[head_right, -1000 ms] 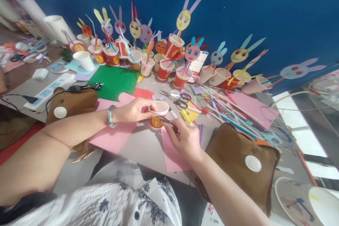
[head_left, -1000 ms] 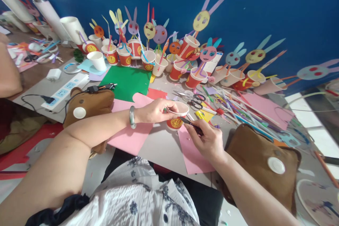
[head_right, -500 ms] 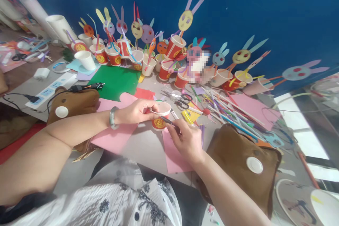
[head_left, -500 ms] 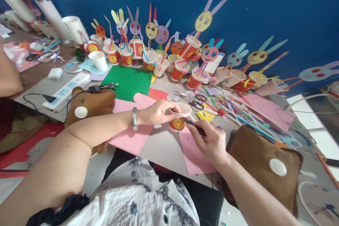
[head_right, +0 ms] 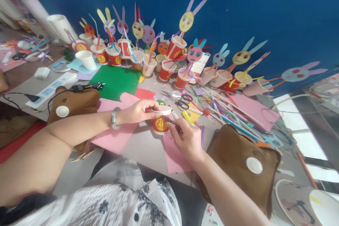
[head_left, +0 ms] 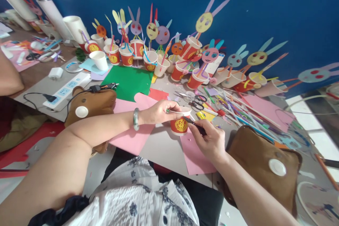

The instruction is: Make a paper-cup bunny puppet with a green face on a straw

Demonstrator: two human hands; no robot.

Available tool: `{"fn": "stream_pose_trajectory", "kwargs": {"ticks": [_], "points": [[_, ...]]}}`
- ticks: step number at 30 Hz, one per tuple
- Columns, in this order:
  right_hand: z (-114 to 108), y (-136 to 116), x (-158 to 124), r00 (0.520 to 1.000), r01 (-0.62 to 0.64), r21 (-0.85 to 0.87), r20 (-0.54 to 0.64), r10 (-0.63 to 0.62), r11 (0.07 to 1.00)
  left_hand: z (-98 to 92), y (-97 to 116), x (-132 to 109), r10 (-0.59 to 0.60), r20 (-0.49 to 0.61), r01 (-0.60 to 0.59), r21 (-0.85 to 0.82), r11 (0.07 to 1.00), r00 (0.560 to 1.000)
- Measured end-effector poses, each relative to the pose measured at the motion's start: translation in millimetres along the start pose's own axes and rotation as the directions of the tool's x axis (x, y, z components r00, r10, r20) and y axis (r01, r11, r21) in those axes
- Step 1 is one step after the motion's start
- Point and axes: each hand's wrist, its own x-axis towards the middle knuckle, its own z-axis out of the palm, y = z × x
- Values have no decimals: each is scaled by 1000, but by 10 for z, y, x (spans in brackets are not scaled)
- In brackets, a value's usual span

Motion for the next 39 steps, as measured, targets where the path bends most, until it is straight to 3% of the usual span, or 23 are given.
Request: {"fn": "stream_pose_trajectory", "kwargs": {"ticks": [10,22,39], "points": [[13,-12,-3,999,-41,-3,-9,41,999,28,28,1,-48,-17,46,-91,995,999],[10,-26,-22,1000,-14,-35,2,15,999,28,-37,31,-17,-8,16,-122,992,1000],[-6,-3,-21,1000,-8,-50,2,8,999,71,-23,18,-127,46,135,-336,932,991]]}}
